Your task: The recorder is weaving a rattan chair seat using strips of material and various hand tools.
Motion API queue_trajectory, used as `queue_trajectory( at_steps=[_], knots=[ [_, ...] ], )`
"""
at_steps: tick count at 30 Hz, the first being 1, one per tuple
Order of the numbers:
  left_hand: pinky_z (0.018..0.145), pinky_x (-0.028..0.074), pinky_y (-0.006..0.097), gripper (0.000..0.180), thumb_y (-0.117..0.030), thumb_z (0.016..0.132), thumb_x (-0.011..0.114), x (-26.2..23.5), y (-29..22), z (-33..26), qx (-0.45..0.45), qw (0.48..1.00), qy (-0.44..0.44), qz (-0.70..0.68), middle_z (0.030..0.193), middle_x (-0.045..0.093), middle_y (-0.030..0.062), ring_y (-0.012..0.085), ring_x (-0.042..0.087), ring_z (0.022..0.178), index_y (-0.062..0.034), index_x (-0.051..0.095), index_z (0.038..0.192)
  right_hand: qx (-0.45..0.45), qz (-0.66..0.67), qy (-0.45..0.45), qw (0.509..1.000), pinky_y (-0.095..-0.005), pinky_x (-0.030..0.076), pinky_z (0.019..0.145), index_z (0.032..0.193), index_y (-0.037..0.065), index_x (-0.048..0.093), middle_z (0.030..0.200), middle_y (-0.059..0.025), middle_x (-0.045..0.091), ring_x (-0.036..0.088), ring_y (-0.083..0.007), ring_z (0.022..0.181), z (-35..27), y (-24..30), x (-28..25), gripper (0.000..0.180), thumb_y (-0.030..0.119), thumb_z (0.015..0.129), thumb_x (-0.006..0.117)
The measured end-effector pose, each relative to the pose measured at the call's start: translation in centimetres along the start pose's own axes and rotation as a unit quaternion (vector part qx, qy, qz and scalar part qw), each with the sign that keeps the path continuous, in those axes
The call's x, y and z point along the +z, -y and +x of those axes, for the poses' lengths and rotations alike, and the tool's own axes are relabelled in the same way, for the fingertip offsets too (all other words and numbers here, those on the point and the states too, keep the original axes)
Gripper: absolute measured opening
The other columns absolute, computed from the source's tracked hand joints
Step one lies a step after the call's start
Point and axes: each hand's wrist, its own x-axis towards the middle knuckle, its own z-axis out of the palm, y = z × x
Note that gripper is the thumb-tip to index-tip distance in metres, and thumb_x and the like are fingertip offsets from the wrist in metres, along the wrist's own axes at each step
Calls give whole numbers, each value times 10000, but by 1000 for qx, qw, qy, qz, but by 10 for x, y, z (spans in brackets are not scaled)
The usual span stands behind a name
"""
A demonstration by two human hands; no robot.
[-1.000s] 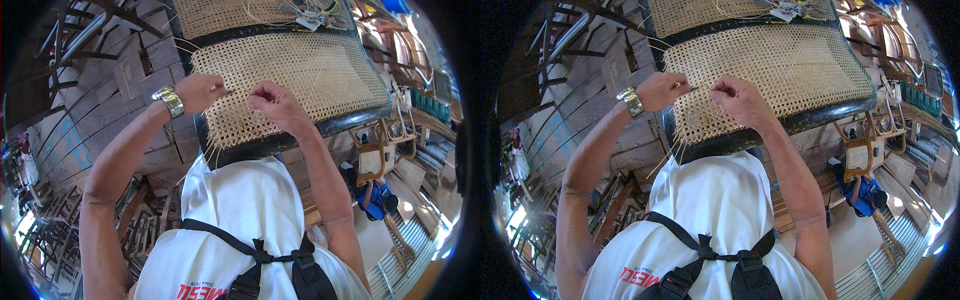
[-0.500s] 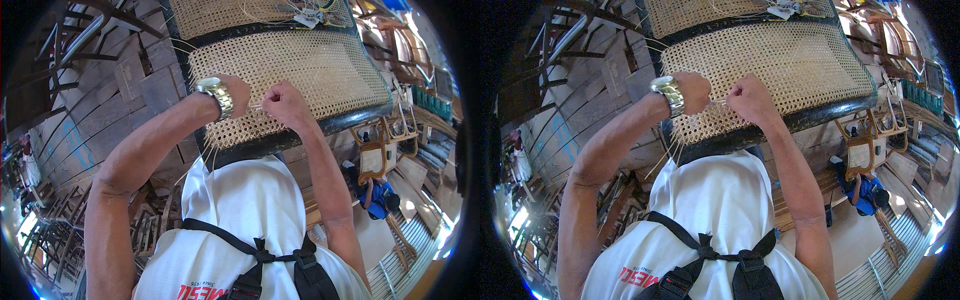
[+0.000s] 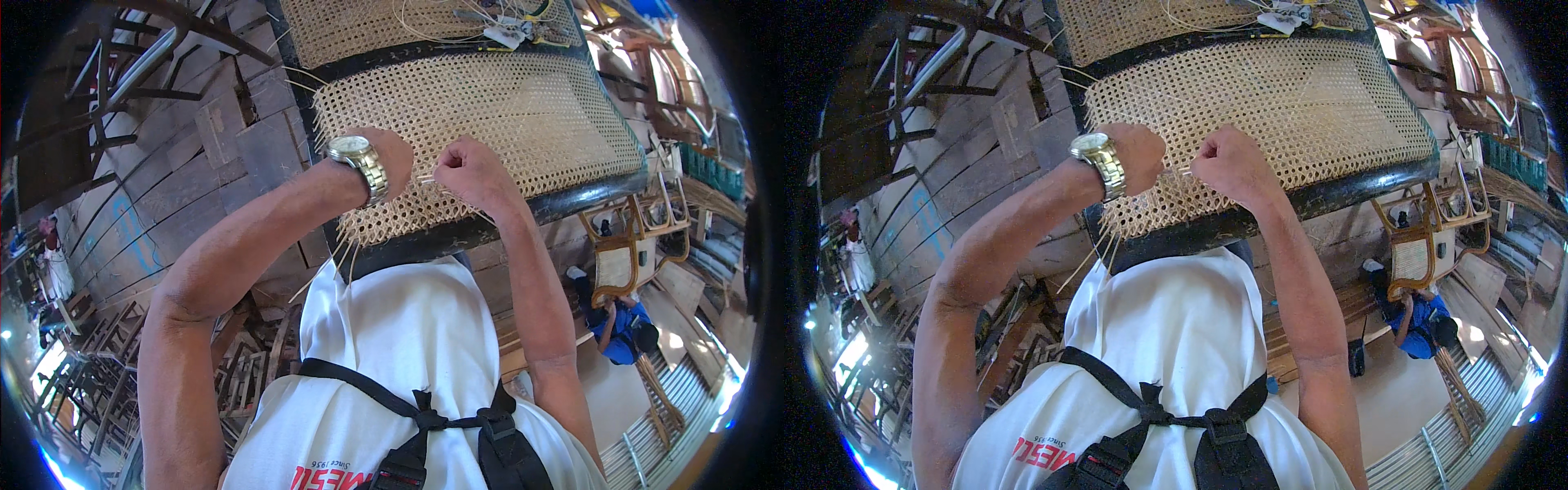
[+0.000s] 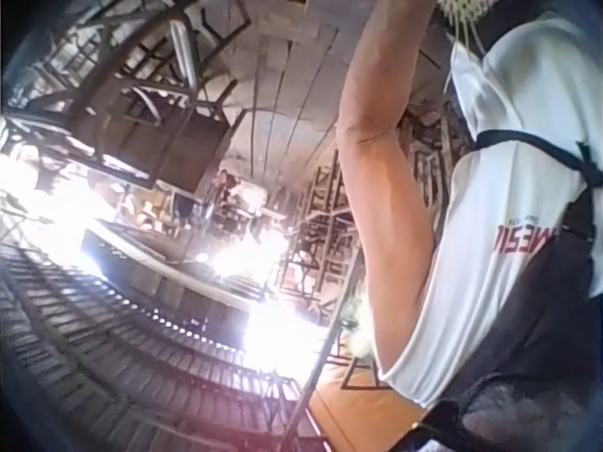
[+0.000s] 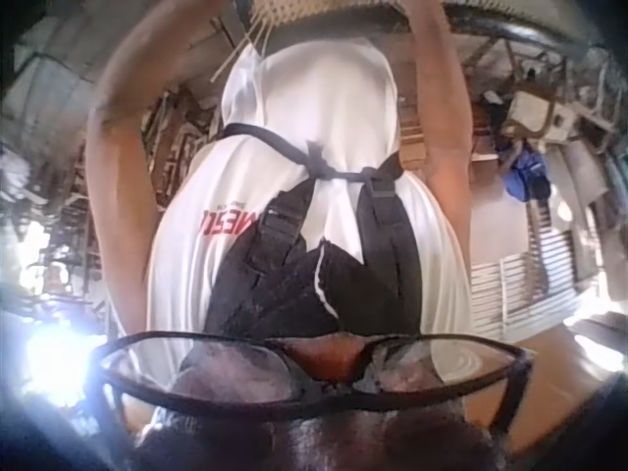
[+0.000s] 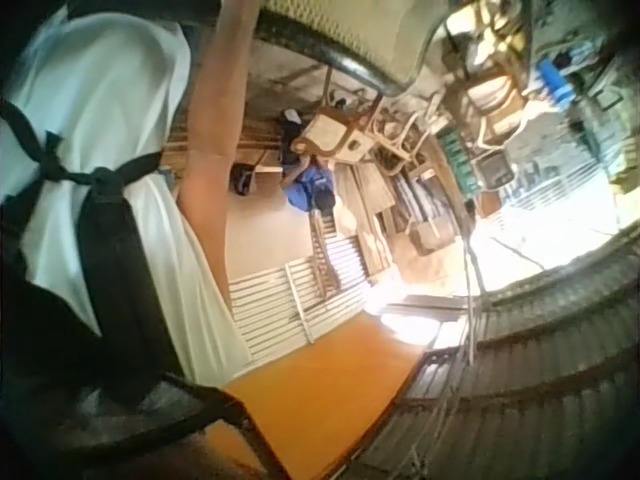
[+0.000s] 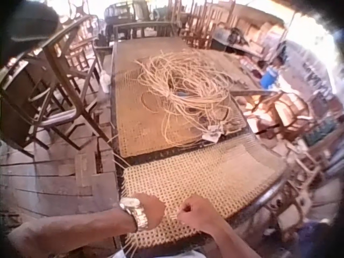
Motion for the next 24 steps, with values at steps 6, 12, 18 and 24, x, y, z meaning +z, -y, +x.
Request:
queue_trajectory(
  at_steps=[6, 12, 18, 24],
  knots=[
    [677, 594, 480, 196, -172, 833, 640, 7, -12, -1, 13, 998, -59, -16, 819, 719, 234, 393, 733, 793, -13, 750, 863, -19, -18, 22, 999, -330, 503, 748, 817, 4, 686, 878, -85, 602, 625, -197, 805, 4, -3, 1, 138, 135, 796, 722],
    [737, 550, 485, 326, -297, 943, 587, 50, 11, 5, -22, 981, -72, -180, 807, 720, 191, 358, 719, 760, -14, 720, 850, -100, -73, -4, 992, -379, 502, 753, 805, 8, 697, 885, -126, 604, 636, -273, 830, 4, -8, 11, 132, 138, 791, 716],
    [748, 546, 456, 387, -378, 953, 579, 40, 25, 17, -27, 973, 63, -218, 788, 720, 186, 348, 708, 744, -26, 726, 880, -129, -73, -10, 989, -383, 500, 752, 819, 7, 696, 884, -121, 611, 636, -283, 826, 1, -3, 16, 133, 137, 802, 721],
    [582, 558, 418, 368, -335, 920, 653, 40, 23, 18, 21, 995, -10, -99, 724, 698, 195, 328, 707, 669, 16, 702, 821, -117, -83, -22, 989, -386, 499, 741, 849, 5, 701, 895, -116, 617, 646, -281, 817, -4, -1, 17, 143, 144, 828, 729]
  ],
)
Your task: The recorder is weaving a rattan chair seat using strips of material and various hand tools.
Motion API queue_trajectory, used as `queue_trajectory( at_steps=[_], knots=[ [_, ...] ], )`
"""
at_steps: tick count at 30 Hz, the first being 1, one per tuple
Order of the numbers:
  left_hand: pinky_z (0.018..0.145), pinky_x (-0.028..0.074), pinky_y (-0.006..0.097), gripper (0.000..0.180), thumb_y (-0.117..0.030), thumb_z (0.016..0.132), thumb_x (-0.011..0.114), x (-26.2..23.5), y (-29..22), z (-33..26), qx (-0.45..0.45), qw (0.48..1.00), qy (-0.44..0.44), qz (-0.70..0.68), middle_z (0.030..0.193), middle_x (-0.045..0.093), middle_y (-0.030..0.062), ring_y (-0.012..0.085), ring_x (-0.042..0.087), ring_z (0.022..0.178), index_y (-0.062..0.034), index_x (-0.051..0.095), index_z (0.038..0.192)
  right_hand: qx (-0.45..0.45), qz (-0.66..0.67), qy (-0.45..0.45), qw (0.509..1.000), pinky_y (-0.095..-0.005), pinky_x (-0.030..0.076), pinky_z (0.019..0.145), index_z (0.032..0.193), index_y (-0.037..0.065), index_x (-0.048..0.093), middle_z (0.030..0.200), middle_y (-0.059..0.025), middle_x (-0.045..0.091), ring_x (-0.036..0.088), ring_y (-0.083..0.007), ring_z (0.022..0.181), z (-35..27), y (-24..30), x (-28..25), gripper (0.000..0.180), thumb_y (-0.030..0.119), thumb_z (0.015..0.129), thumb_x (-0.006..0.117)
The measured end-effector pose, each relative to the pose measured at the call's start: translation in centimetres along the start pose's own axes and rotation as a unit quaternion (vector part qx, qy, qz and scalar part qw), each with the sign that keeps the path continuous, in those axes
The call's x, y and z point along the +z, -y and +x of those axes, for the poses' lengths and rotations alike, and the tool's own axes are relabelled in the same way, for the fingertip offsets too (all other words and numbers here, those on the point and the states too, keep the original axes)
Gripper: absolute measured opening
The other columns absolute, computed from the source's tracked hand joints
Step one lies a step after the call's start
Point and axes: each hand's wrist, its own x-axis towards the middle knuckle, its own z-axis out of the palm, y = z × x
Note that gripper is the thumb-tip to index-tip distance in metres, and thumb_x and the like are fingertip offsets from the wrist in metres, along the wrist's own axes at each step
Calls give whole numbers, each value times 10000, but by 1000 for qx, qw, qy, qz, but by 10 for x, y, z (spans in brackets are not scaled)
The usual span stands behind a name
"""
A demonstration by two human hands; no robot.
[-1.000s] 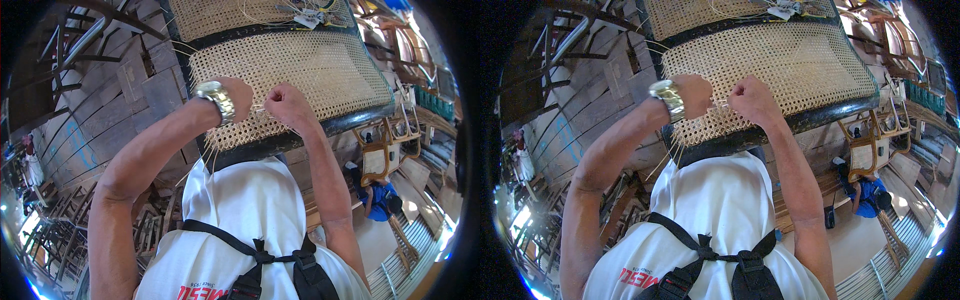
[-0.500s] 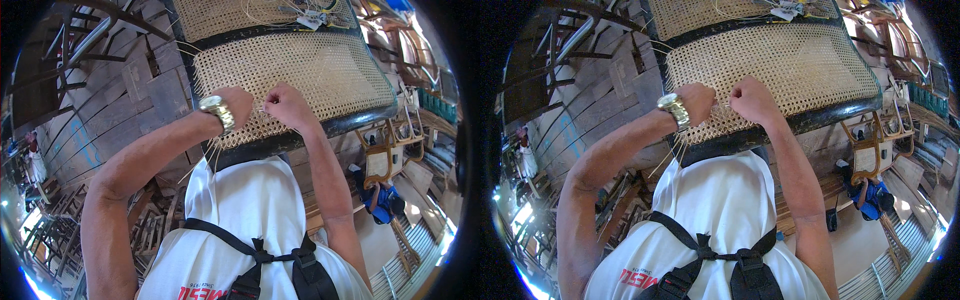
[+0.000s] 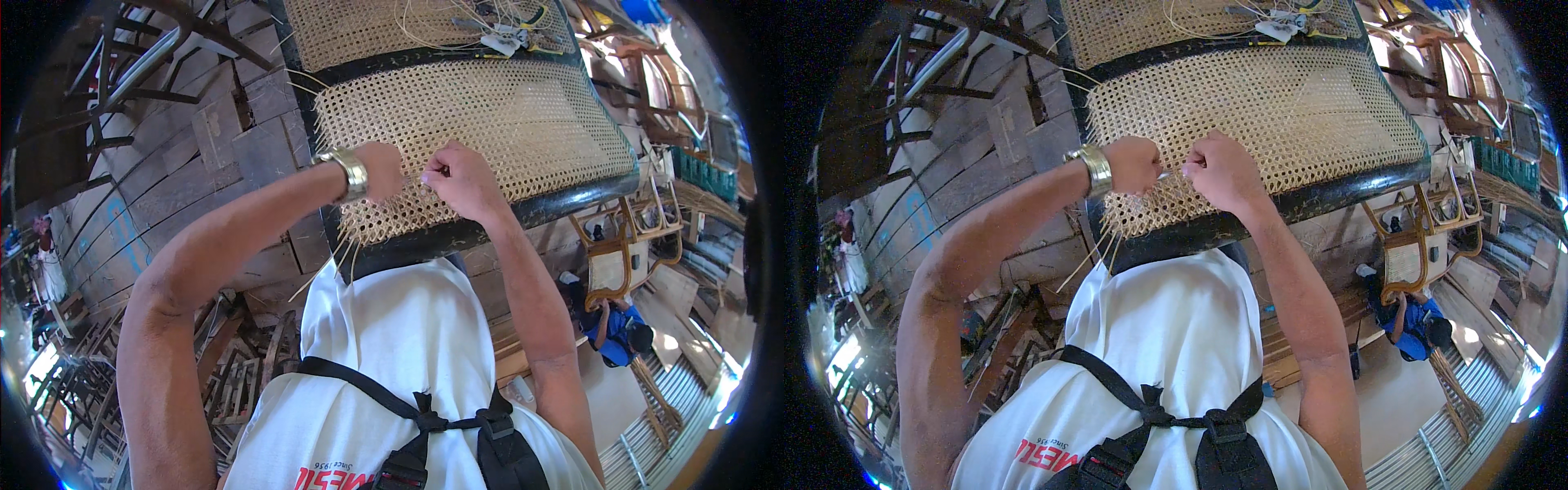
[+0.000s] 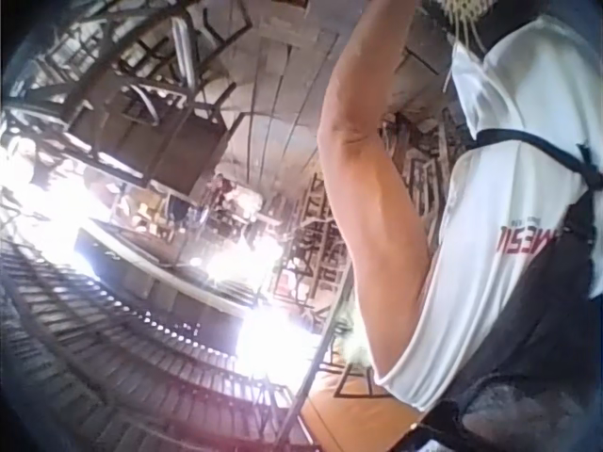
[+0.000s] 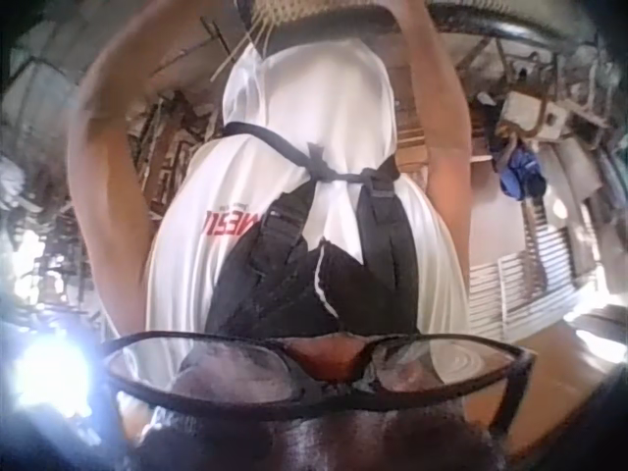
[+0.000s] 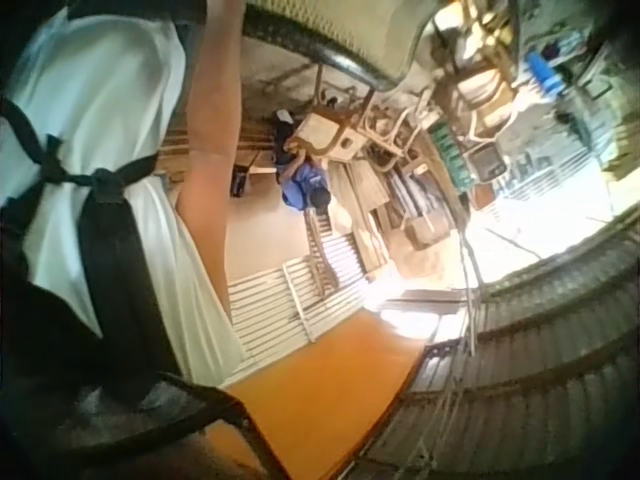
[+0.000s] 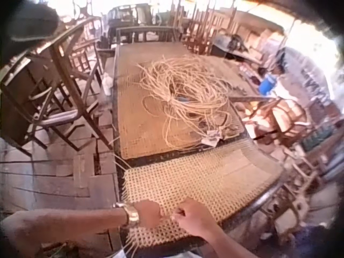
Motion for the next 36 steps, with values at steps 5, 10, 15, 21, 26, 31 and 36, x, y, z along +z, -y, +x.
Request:
queue_trajectory(
  at_steps=[5, 10, 15, 21, 26, 31, 36],
  knots=[
    [470, 530, 294, 432, -410, 910, 647, -11, 1, 1, -124, 937, 118, -305, 605, 677, 53, 132, 642, 486, -51, 707, 677, 12, 20, 12, 1000, -391, 501, 725, 849, 9, 706, 887, -125, 612, 650, -289, 801, 1, 1, 0, 145, 147, 823, 740],
    [556, 553, 358, 558, -567, 914, 624, -7, 11, 1, -25, 979, 50, -194, 612, 684, 87, 228, 685, 558, -56, 684, 697, -38, 14, -9, 999, -392, 511, 761, 902, 13, 701, 909, -116, 613, 653, -286, 835, -8, 6, -1, 169, 152, 819, 752],
    [714, 549, 484, 358, -444, 956, 580, -32, 62, -43, -17, 993, -42, 110, 841, 691, 142, 334, 691, 833, -107, 696, 921, -117, 1, -23, 993, -385, 503, 845, 967, 27, 686, 964, -107, 608, 633, -290, 926, -29, -3, -4, 224, 165, 810, 769],
    [711, 510, 439, 359, -423, 908, 677, -60, 52, -68, -109, 985, -129, 21, 817, 691, 149, 345, 681, 834, -64, 684, 922, -65, 11, -153, 986, -449, 483, 863, 967, 43, 691, 1039, -144, 601, 597, -342, 994, -61, -4, -5, 236, 206, 814, 764],
    [771, 530, 477, 447, -486, 890, 692, 8, 22, -22, 71, 982, -166, -52, 839, 666, 177, 355, 677, 883, -43, 677, 949, -1, -41, -116, 992, -445, 476, 796, 904, 68, 683, 936, -121, 627, 615, -328, 911, -54, -5, 1, 182, 216, 825, 754],
    [715, 521, 480, 469, -519, 871, 699, -1, 3, -16, -12, 992, -69, -110, 811, 682, 176, 365, 675, 804, -51, 676, 876, 7, -26, -144, 989, -448, 455, 778, 853, 130, 681, 839, -47, 630, 615, -279, 841, -52, -3, 8, 108, 215, 824, 740],
    [584, 468, 452, 524, -552, 879, 687, 14, 13, -7, -8, 976, -104, -189, 648, 637, 139, 343, 617, 605, -52, 634, 731, 2, -41, -163, 986, -428, 442, 784, 842, 146, 693, 837, -15, 636, 619, -259, 839, -53, -1, 15, 102, 234, 817, 739]
  ],
)
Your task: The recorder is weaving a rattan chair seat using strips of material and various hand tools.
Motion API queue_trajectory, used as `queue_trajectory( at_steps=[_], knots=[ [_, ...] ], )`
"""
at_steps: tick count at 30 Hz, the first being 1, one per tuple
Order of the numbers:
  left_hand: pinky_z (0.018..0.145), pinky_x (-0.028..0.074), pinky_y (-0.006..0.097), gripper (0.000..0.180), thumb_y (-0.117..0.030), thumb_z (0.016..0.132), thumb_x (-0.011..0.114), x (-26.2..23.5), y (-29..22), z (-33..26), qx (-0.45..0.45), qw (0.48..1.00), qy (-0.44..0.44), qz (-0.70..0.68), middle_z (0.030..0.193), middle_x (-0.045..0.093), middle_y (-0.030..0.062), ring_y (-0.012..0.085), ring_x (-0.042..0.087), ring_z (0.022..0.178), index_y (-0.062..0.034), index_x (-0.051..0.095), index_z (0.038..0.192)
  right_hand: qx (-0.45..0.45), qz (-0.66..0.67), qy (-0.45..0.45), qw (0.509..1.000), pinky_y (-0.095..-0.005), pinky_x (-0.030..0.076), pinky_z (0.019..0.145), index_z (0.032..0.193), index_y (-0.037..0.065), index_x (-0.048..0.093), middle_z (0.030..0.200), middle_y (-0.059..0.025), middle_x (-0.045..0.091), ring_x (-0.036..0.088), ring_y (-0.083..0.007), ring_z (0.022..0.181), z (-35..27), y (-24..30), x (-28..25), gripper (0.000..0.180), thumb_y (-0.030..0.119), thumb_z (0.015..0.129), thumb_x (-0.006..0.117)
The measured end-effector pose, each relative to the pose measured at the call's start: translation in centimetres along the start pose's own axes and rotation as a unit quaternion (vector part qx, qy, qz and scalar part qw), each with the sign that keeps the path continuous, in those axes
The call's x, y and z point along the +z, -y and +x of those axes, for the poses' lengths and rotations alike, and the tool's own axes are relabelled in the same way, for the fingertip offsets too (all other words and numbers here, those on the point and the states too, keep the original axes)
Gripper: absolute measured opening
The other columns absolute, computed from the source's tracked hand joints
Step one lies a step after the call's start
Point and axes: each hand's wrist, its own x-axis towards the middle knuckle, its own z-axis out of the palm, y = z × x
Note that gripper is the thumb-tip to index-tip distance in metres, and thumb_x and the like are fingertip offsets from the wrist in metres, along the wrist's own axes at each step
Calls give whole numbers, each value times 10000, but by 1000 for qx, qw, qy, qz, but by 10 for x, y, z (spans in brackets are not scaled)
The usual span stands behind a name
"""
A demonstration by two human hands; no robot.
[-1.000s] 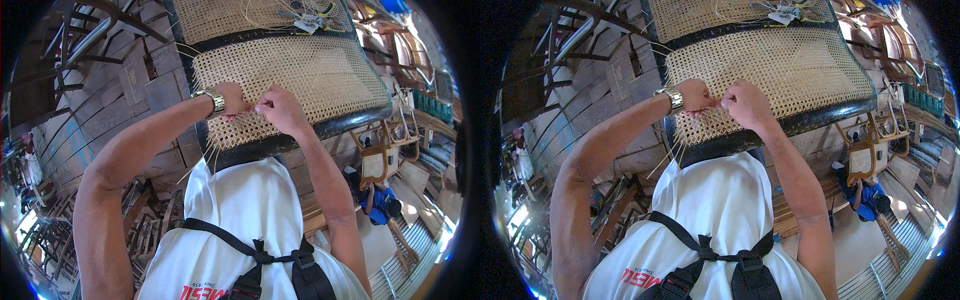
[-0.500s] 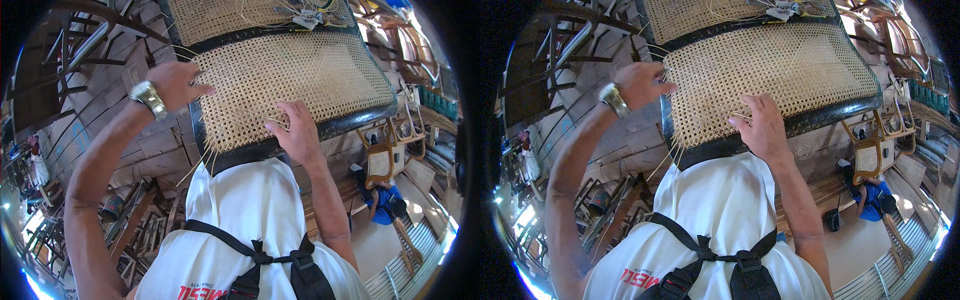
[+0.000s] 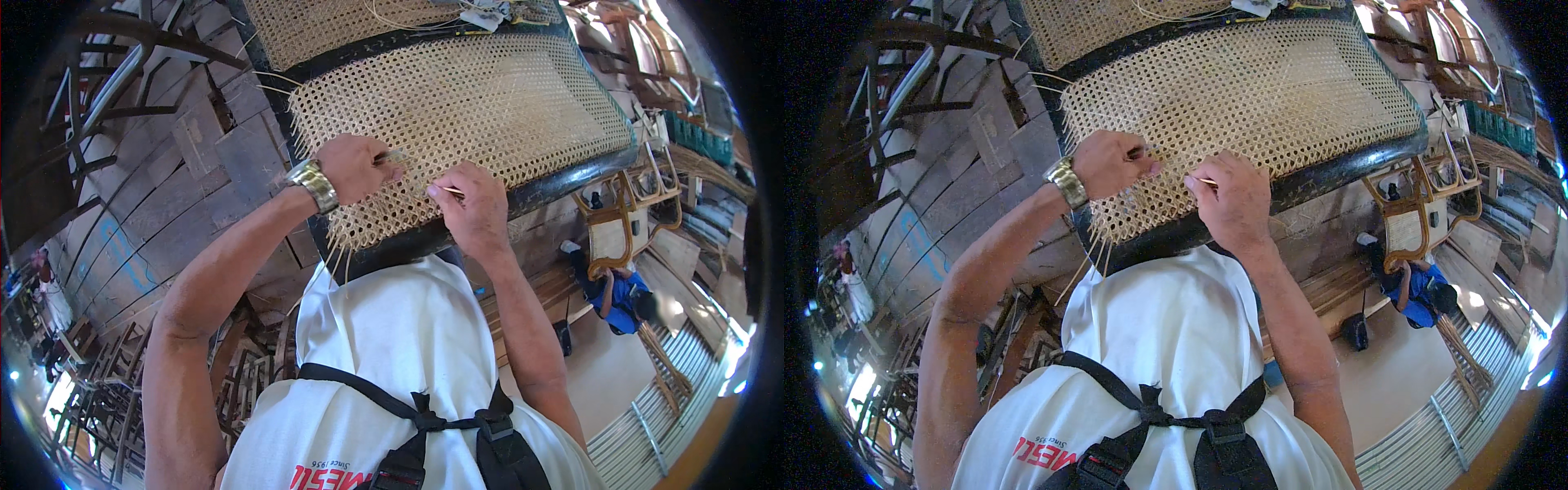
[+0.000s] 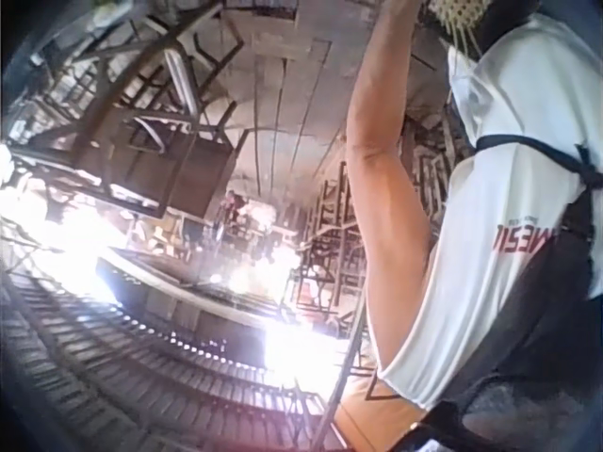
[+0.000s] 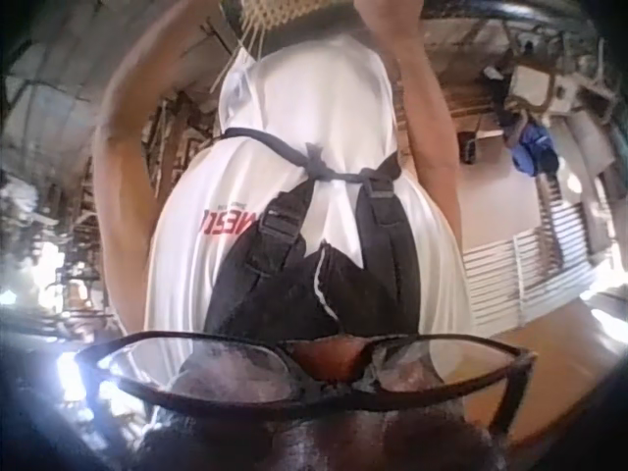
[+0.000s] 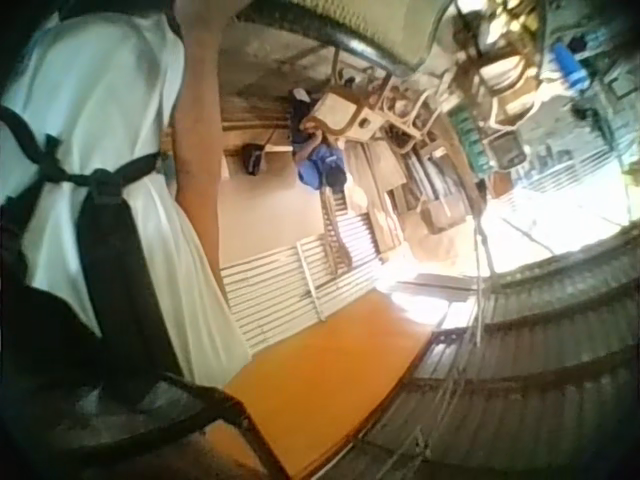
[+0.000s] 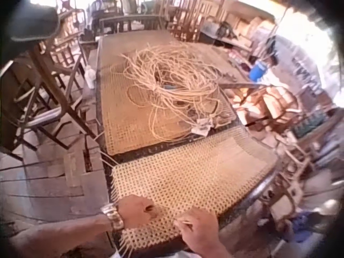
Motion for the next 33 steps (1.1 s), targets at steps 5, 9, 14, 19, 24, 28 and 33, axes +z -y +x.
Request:
queue_trajectory(
  at_steps=[5, 9, 14, 19, 24, 28, 33],
  knots=[
    [599, 485, 450, 457, -501, 870, 691, 12, 3, -17, 13, 996, -27, -83, 645, 624, 165, 344, 629, 615, -59, 655, 761, -11, 0, -29, 1000, -415, 450, 760, 813, 145, 693, 833, -17, 632, 616, -258, 826, -4, 0, -4, 108, 236, 805, 751],
    [567, 473, 403, 498, -540, 847, 718, -6, 20, 6, -33, 991, 45, -121, 615, 618, 131, 301, 611, 575, -56, 655, 748, 19, 5, 27, 999, -417, 470, 725, 809, 137, 695, 819, -35, 635, 615, -271, 802, 5, 3, -9, 108, 218, 788, 764],
    [541, 436, 361, 516, -557, 848, 725, -20, 61, 1, 14, 999, -25, -41, 612, 605, 79, 188, 560, 550, -59, 645, 740, 40, 25, 30, 998, -420, 477, 722, 810, 132, 695, 803, -42, 636, 615, -281, 796, 5, 2, -10, 109, 212, 783, 764],
    [519, 376, 303, 468, -486, 828, 798, -64, 132, -15, -56, 992, -50, -105, 592, 540, -18, 83, 462, 553, -66, 623, 719, 25, -14, 27, 999, -430, 481, 723, 808, 132, 693, 823, -31, 652, 613, -295, 791, 2, 6, -13, 93, 198, 784, 755],
    [501, 319, 292, 489, -504, 816, 812, -67, 144, -20, -42, 994, -49, -91, 585, 502, -39, 54, 418, 551, -60, 629, 727, 34, 91, 18, 995, -377, 496, 766, 890, 65, 699, 840, -67, 626, 621, -254, 826, 0, 4, -20, 125, 173, 838, 737],
    [538, 389, 334, 494, -534, 837, 771, -60, 142, -23, -98, 994, -6, -39, 630, 566, 4, 125, 529, 579, -53, 661, 806, 38, -89, -92, 991, -432, 505, 843, 1035, 47, 658, 819, -105, 629, 626, -318, 834, -25, 6, -48, 229, 185, 862, 714],
    [700, 525, 407, 421, -445, 864, 749, -67, 61, -40, 18, 996, -22, 84, 912, 688, 102, 292, 692, 828, -67, 681, 1037, 304, -7, 99, 947, -390, 511, 800, 1033, 37, 643, 1040, -143, 614, 609, -310, 892, -60, -6, -61, 195, 201, 932, 674]
  ],
)
